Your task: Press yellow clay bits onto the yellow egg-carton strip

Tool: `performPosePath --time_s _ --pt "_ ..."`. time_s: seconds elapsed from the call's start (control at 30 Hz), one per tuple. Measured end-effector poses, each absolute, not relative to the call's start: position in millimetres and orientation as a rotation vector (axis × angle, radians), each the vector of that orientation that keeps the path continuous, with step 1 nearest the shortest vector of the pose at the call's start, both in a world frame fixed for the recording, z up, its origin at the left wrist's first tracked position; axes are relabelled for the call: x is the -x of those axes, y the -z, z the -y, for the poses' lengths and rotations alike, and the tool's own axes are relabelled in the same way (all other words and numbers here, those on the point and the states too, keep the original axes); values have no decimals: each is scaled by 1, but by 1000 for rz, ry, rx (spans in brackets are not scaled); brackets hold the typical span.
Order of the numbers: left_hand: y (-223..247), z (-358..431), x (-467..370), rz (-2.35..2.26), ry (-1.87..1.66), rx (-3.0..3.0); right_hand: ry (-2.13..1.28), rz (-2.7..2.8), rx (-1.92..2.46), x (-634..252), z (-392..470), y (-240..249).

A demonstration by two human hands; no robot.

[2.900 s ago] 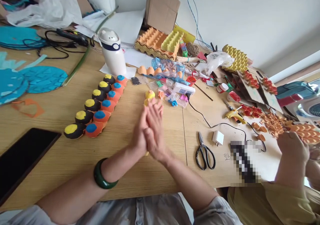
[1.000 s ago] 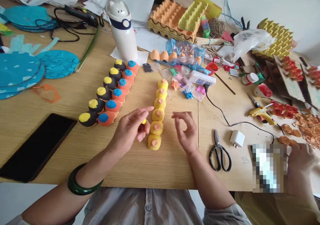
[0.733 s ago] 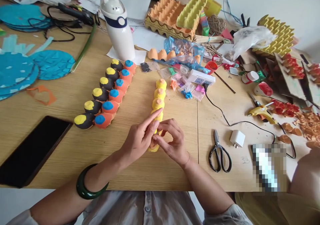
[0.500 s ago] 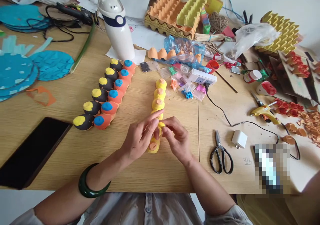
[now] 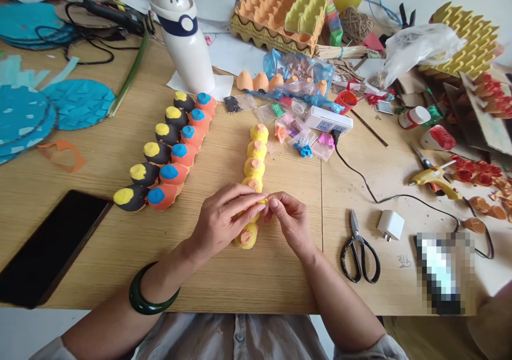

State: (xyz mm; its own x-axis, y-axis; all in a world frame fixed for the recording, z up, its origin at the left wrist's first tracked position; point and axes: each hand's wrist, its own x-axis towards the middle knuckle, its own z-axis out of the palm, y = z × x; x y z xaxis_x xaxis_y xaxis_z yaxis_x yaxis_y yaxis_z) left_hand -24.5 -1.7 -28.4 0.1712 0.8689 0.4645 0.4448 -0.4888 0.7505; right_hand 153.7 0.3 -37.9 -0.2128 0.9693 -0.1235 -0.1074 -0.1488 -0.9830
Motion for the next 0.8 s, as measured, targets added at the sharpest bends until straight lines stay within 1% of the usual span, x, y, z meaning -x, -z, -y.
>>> performPosePath --time_s 0.43,0.8 --pt "33 4 28 -1232 -1227 -2083 -1749 1001 1070 -153 -3 39" --pt "31 3 27 -1232 -1251 -2068 -1799 978 1007 -156 -4 36"
